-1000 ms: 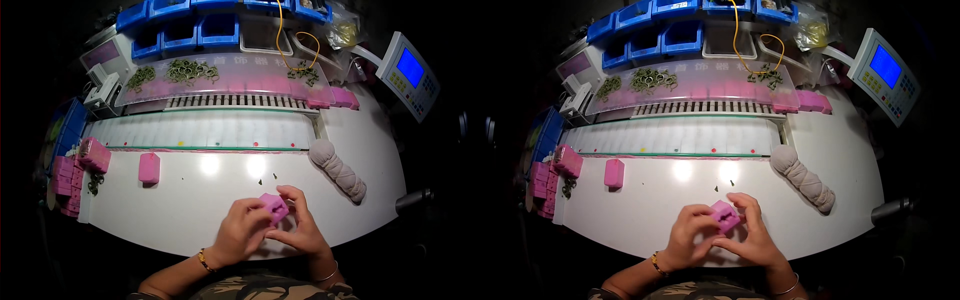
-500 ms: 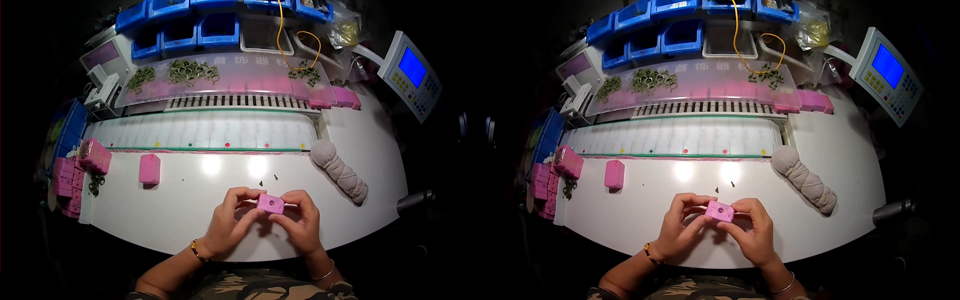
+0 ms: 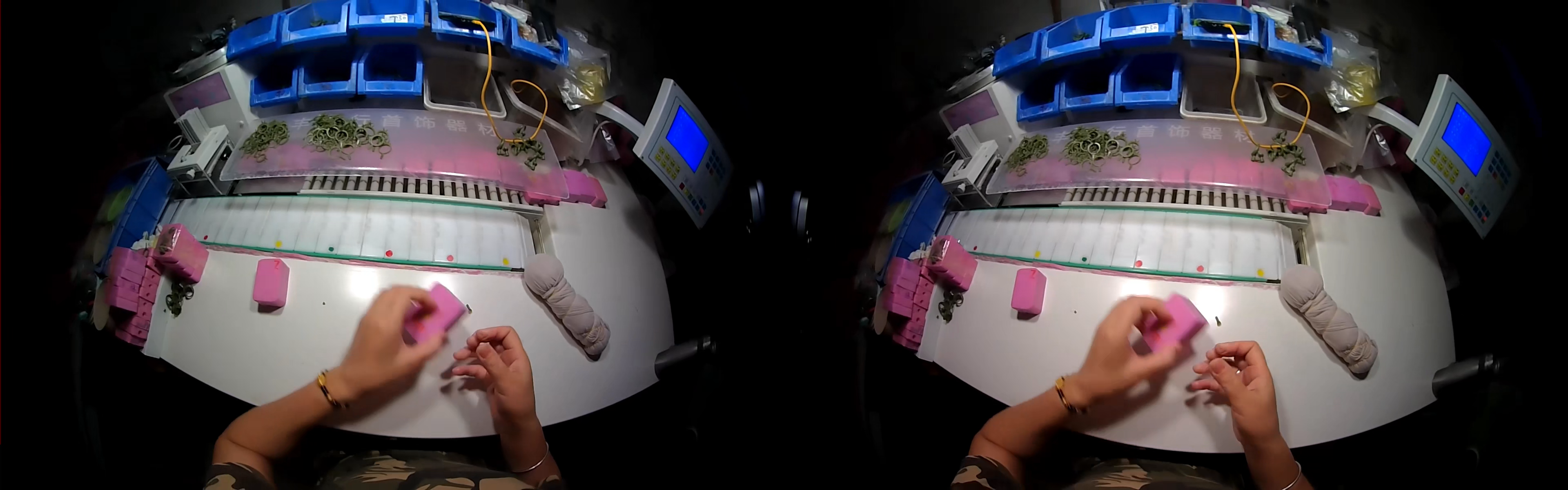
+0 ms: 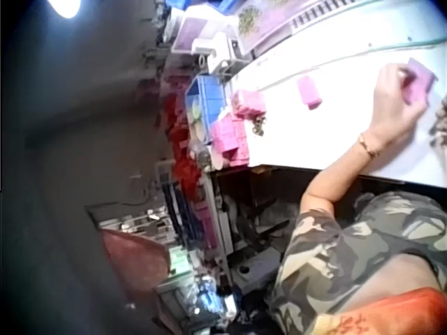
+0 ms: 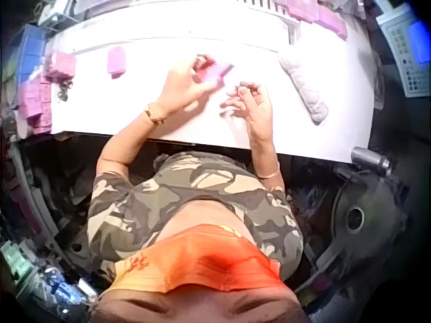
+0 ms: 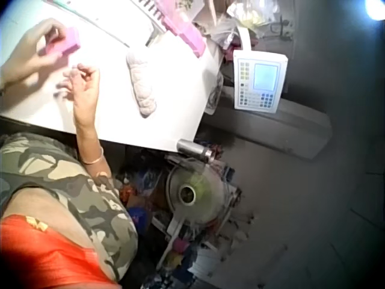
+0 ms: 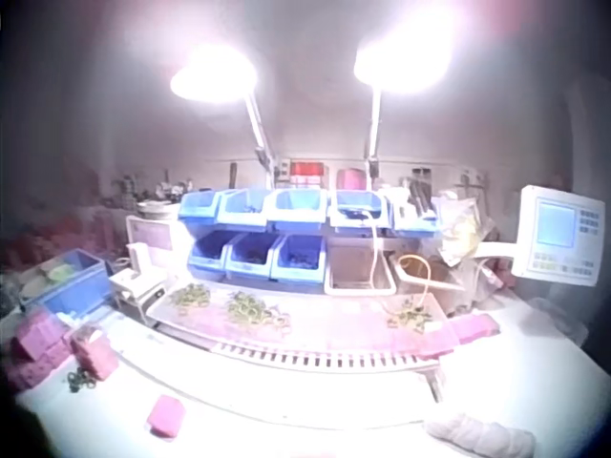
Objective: The person fits small green components into a pink mold, presses them into place, and then uses a small white pad to press and smooth the assembly. The person repeats these actions for multiple small components and pink molds on a workbench.
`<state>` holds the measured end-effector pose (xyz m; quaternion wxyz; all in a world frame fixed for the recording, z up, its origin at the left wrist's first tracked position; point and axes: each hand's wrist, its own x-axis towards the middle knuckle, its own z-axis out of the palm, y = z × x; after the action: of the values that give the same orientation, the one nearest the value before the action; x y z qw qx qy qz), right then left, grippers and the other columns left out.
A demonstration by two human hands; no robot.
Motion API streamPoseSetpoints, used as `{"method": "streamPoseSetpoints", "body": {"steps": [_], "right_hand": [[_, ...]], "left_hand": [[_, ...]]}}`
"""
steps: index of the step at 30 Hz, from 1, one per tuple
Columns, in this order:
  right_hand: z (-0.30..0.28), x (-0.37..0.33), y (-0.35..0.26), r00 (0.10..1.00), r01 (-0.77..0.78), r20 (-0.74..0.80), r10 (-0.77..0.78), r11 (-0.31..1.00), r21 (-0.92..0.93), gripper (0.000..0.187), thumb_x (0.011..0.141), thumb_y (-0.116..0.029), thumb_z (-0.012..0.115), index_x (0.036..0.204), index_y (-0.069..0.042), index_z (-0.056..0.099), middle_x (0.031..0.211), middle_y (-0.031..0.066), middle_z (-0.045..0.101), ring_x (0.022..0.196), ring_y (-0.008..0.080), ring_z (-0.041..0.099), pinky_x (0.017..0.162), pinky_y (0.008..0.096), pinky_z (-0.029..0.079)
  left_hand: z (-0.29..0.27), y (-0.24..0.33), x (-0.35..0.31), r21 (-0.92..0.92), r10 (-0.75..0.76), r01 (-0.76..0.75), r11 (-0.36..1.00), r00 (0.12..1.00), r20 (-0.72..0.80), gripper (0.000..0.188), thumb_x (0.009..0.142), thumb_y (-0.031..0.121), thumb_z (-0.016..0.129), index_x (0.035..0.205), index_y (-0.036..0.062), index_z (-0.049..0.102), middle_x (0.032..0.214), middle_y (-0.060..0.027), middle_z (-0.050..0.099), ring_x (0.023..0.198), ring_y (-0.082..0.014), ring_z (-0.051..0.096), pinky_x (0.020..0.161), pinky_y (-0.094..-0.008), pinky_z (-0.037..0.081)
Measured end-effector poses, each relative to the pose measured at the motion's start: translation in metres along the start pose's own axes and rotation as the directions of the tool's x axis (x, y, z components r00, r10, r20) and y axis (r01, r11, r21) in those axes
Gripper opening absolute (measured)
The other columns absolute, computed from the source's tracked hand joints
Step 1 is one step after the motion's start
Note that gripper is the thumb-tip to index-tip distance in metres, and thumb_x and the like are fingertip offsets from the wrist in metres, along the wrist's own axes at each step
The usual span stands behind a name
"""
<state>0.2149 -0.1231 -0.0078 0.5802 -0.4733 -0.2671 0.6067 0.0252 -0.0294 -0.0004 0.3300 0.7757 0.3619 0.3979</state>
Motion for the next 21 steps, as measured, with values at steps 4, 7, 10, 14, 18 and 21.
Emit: {"method": "streamPoseSetpoints", "body": {"steps": [4, 7, 10, 14, 18, 21], "right_hand": [[-0.005, -0.007, 0.003, 1.000, -0.007, 0.027, 0.009, 0.997, -0.074, 0.032, 0.099, -0.010, 0.063, 0.125, 0.000, 0.048, 0.117, 0.0132, 0.057, 0.104, 0.0200, 0.066, 0.084, 0.0322, 0.059], [-0.006, -0.008, 0.005, 1.000, -0.022, 0.007, 0.023, 0.994, -0.106, 0.028, 0.099, -0.008, 0.061, 0.123, -0.001, 0.050, 0.115, 0.0117, 0.057, 0.100, 0.0192, 0.066, 0.081, 0.0303, 0.059], [-0.005, -0.008, 0.005, 1.000, -0.029, -0.013, 0.028, 0.993, -0.115, 0.024, 0.098, -0.005, 0.059, 0.120, -0.001, 0.051, 0.112, 0.0103, 0.058, 0.097, 0.0183, 0.067, 0.079, 0.0285, 0.060], [-0.007, -0.007, 0.003, 0.999, -0.042, -0.012, 0.041, 0.991, -0.129, 0.029, 0.096, -0.006, 0.065, 0.122, 0.000, 0.052, 0.117, 0.0112, 0.057, 0.100, 0.0170, 0.066, 0.079, 0.0286, 0.057], [-0.006, -0.007, 0.003, 1.000, -0.010, -0.024, 0.006, 0.990, -0.141, 0.027, 0.096, -0.005, 0.065, 0.120, 0.000, 0.053, 0.115, 0.0102, 0.058, 0.099, 0.0158, 0.065, 0.079, 0.0286, 0.057], [-0.011, -0.006, 0.004, 1.000, 0.006, -0.024, -0.010, 0.987, -0.160, 0.026, 0.095, -0.003, 0.066, 0.118, 0.000, 0.054, 0.112, 0.0095, 0.060, 0.098, 0.0149, 0.065, 0.079, 0.0282, 0.057]], "left_hand": [[-0.047, -0.049, 0.051, 0.079, -0.187, 0.213, 0.974, 0.950, -0.248, 0.032, 0.079, 0.015, 0.072, 0.104, -0.0004, 0.060, 0.101, -0.0160, 0.063, 0.095, -0.0300, 0.062, 0.087, -0.0380, 0.051], [-0.090, -0.115, 0.072, 0.406, -0.115, 0.282, 0.869, 0.914, -0.389, 0.032, 0.077, 0.020, 0.075, 0.099, 0.0005, 0.064, 0.103, -0.0177, 0.065, 0.101, -0.0340, 0.061, 0.092, -0.0407, 0.049], [-0.121, -0.142, 0.079, 0.471, -0.150, 0.369, 0.801, 0.886, -0.438, 0.034, 0.077, 0.024, 0.077, 0.099, 0.0014, 0.066, 0.104, -0.0174, 0.066, 0.102, -0.0349, 0.061, 0.093, -0.0415, 0.049], [-0.144, -0.145, 0.084, 0.431, -0.216, 0.414, 0.801, 0.873, -0.437, 0.037, 0.080, 0.031, 0.078, 0.102, 0.0023, 0.068, 0.109, -0.0186, 0.065, 0.109, -0.0364, 0.058, 0.098, -0.0432, 0.046], [-0.148, -0.122, 0.062, 0.512, -0.128, 0.398, 0.761, 0.866, -0.483, 0.050, 0.081, 0.034, 0.078, 0.117, 0.0033, 0.063, 0.119, -0.0194, 0.059, 0.117, -0.0365, 0.053, 0.104, -0.0428, 0.042], [-0.144, -0.103, 0.023, 0.584, -0.157, 0.412, 0.700, 0.886, -0.437, 0.059, 0.079, 0.035, 0.080, 0.123, 0.0031, 0.058, 0.120, -0.0197, 0.057, 0.117, -0.0355, 0.053, 0.104, -0.0422, 0.042]]}}
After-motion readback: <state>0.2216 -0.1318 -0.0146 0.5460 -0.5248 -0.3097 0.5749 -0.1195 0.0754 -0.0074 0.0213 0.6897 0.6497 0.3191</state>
